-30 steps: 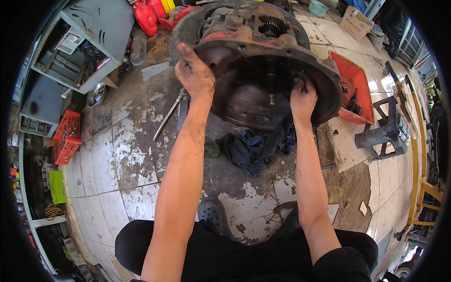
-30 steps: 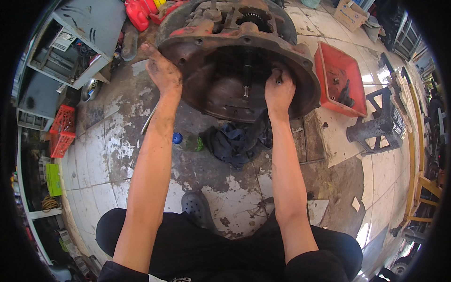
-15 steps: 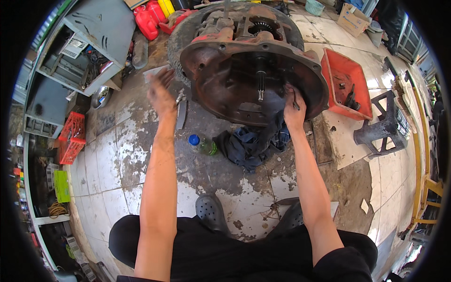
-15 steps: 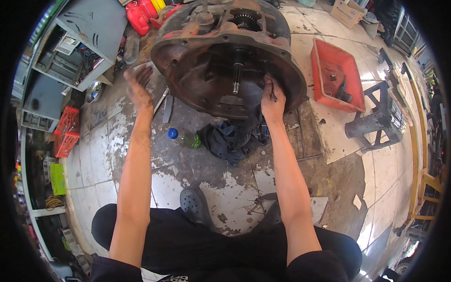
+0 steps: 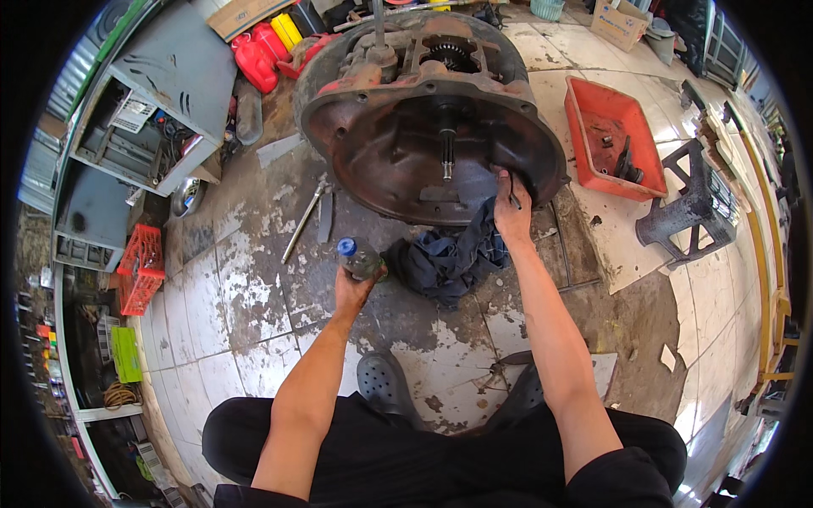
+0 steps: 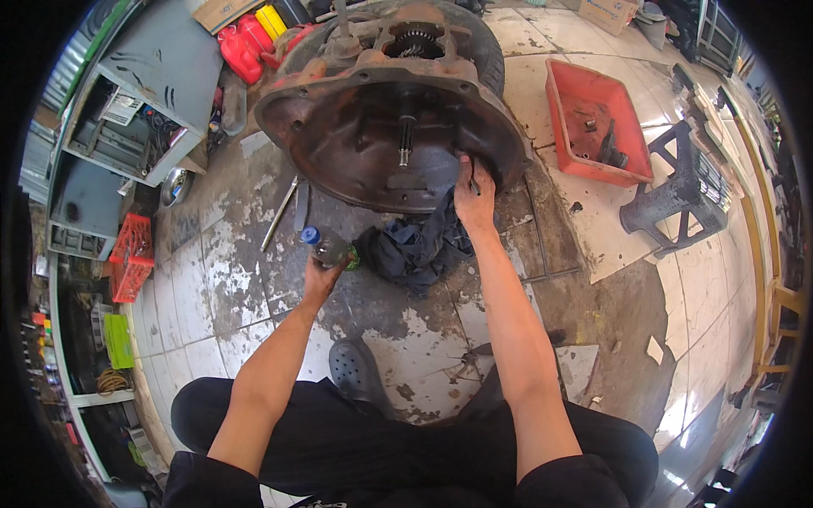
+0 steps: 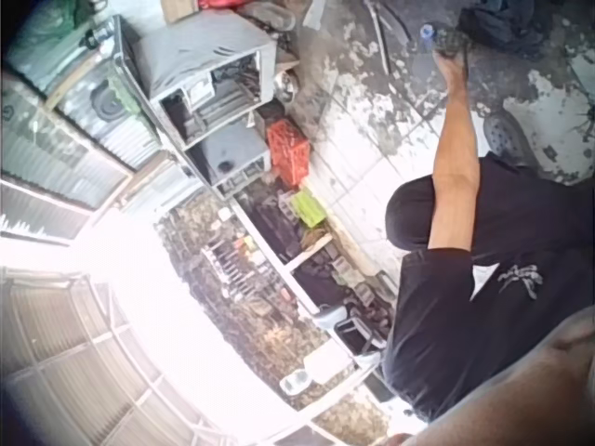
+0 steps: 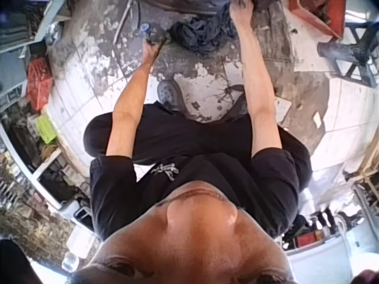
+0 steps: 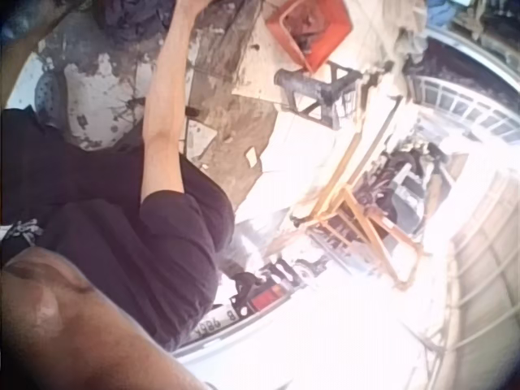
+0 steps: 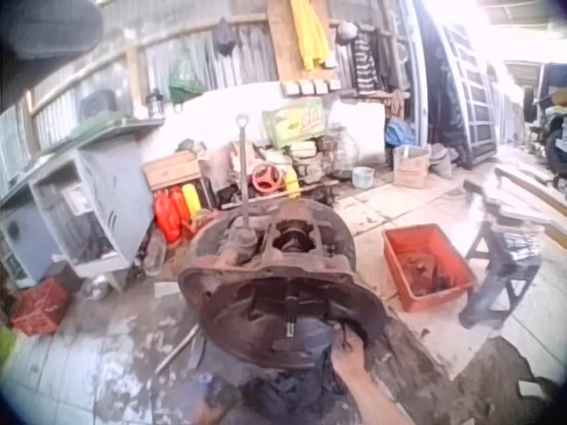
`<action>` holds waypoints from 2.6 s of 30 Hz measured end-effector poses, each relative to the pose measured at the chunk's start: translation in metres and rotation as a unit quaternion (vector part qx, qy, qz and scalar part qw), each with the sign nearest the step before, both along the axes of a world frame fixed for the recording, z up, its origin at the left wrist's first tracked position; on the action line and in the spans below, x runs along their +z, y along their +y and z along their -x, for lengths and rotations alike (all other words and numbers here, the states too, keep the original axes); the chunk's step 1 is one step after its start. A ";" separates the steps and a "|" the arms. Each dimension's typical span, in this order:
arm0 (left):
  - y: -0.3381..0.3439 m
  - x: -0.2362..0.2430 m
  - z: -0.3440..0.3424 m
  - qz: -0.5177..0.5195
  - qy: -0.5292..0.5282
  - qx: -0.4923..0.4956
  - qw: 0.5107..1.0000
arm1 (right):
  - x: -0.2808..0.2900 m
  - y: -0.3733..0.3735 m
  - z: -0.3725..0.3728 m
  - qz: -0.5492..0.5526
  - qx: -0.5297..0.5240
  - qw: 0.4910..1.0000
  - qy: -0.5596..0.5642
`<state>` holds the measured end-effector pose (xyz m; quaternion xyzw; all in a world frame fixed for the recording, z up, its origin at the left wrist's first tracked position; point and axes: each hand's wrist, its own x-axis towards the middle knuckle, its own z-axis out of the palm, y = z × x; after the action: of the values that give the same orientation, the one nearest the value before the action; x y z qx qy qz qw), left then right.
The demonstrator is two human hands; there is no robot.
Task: The person sits on the floor and works on a large, rusty engine casing. They use a metal tool to scrape and clean the interior surfaces of the casing, occasionally wiping it with a cloth. The person also picks up a plastic bottle and pours liquid into the casing before continuing to clean.
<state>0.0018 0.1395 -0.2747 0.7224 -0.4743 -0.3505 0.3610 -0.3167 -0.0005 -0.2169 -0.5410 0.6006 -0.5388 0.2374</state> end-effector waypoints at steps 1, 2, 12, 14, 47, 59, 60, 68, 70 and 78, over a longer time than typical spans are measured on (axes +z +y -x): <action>-0.004 0.005 0.010 -0.001 0.007 0.032 0.999 | -0.003 -0.001 0.003 -0.009 0.001 1.000 -0.003; -0.006 0.002 0.014 0.017 -0.028 0.007 0.999 | -0.006 -0.002 0.006 -0.006 0.002 1.000 -0.003; -0.057 0.061 0.059 0.123 -0.099 -0.119 0.980 | -0.017 -0.004 0.003 -0.012 0.003 1.000 -0.025; -0.083 0.084 0.064 0.113 -0.107 -0.153 0.976 | -0.018 -0.005 0.002 -0.012 0.008 0.999 -0.032; -0.199 0.184 0.080 -0.074 -0.079 -0.186 0.977 | -0.002 0.004 -0.004 0.042 0.009 0.998 -0.037; -0.041 0.038 0.028 0.209 -0.235 -0.103 0.944 | -0.017 -0.001 -0.002 -0.026 0.007 0.998 -0.061; -0.033 0.030 0.019 0.197 -0.226 -0.092 0.949 | -0.018 -0.001 -0.002 0.014 0.010 0.999 -0.027; -0.004 -0.003 -0.031 0.103 -0.146 0.017 0.984 | -0.028 -0.003 -0.009 0.039 0.022 0.997 -0.068; -0.005 0.001 -0.027 0.092 -0.117 0.031 0.988 | -0.036 -0.006 -0.006 0.064 0.013 0.994 -0.084; 0.001 0.040 -0.053 0.207 -0.136 -0.082 0.965 | -0.016 -0.007 -0.012 0.037 -0.019 0.992 -0.120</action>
<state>0.0552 0.1406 -0.2347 0.6318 -0.6386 -0.1711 0.4046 -0.3046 -0.0070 -0.2325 -0.4695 0.5574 -0.6261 0.2772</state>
